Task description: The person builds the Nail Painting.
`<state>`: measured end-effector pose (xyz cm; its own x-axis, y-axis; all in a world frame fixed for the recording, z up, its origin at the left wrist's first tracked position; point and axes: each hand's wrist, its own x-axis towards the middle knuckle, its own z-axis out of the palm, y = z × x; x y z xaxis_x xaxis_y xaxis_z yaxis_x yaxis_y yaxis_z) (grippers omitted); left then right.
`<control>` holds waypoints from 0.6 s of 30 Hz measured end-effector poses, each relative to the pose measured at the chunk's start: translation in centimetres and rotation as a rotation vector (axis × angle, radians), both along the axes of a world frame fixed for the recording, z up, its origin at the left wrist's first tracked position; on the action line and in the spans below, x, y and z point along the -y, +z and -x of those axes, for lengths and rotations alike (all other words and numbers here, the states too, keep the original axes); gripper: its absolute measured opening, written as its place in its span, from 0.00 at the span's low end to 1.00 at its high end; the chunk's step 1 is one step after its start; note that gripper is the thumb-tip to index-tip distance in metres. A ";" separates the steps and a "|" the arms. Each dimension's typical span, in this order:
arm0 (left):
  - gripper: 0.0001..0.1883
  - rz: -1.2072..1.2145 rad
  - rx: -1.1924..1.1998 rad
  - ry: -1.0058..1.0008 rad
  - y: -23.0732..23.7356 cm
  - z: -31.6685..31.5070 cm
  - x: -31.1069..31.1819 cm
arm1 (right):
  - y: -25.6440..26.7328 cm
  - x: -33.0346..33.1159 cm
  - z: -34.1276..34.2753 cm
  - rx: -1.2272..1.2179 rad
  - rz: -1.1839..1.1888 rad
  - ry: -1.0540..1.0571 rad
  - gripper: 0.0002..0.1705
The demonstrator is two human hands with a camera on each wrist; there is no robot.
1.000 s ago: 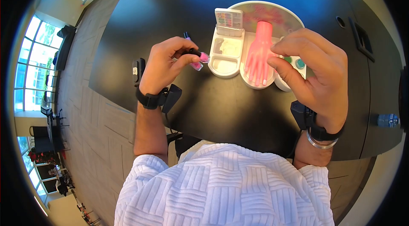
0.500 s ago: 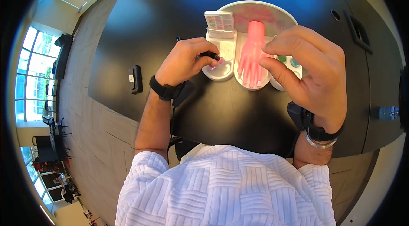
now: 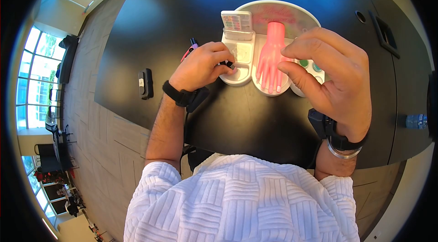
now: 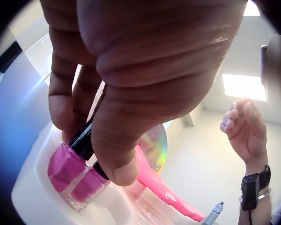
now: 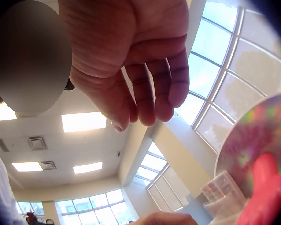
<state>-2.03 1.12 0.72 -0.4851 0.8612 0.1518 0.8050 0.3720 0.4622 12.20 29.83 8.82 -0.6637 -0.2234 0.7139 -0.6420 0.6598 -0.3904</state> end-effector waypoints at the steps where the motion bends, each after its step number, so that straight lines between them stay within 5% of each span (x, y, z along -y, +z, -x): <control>1: 0.15 -0.010 -0.028 0.001 -0.1 0.0 0.0 | 0.0 0.0 0.0 0.000 0.003 0.002 0.12; 18: 0.19 0.018 -0.119 0.045 -0.3 -0.2 -0.3 | 0.1 -0.2 -0.1 -0.018 0.015 0.017 0.12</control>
<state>-1.80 1.38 0.43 -0.5028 0.8421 0.1954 0.8361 0.4163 0.3574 12.32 30.01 8.88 -0.6471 -0.2234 0.7289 -0.6600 0.6428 -0.3889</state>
